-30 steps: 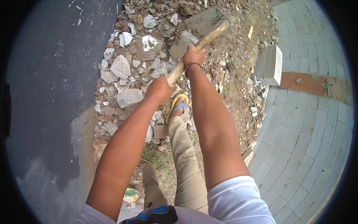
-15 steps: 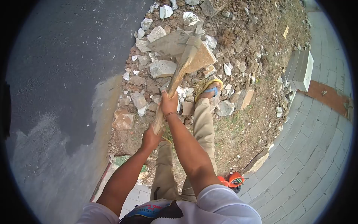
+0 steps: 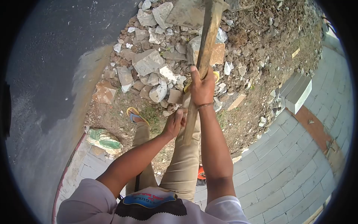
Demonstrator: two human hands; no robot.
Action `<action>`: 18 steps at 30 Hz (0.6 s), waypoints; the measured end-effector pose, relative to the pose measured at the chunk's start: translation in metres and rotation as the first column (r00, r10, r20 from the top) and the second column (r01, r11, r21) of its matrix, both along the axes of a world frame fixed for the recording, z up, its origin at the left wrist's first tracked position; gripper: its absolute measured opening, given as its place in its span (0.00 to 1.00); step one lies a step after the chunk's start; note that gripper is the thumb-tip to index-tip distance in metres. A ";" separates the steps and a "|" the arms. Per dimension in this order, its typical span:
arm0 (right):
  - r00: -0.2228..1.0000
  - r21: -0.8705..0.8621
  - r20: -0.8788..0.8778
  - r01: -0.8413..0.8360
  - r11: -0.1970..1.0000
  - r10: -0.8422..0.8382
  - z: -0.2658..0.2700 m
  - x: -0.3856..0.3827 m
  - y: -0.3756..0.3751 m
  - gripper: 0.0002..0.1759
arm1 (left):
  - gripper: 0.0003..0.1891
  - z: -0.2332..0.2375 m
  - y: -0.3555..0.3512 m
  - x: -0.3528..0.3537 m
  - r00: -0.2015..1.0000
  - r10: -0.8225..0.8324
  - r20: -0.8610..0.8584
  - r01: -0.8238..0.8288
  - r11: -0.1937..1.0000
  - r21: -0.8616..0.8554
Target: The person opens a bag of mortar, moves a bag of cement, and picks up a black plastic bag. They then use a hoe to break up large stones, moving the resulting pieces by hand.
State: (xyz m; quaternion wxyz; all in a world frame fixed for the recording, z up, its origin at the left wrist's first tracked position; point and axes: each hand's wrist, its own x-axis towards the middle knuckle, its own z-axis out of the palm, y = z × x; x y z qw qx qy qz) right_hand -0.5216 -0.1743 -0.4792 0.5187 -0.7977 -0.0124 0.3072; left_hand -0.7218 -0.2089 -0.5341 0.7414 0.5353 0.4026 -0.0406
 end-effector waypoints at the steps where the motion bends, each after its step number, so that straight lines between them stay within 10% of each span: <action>1: 0.998 -0.065 0.050 -0.026 0.998 0.029 -0.004 0.034 -0.005 0.20 | 0.32 -0.011 0.013 0.024 0.999 0.035 -0.005 -0.036 0.985 -0.170; 7: 0.855 -0.697 -0.157 -0.451 0.558 0.494 -0.041 0.206 0.035 0.30 | 0.48 -0.154 0.086 0.115 0.939 -0.005 -0.344 0.113 0.949 0.294; 18: 0.838 -0.587 -0.339 -0.543 0.600 0.427 -0.049 0.235 0.140 0.25 | 0.69 -0.250 0.119 0.218 0.950 -0.031 -0.310 0.149 0.919 0.364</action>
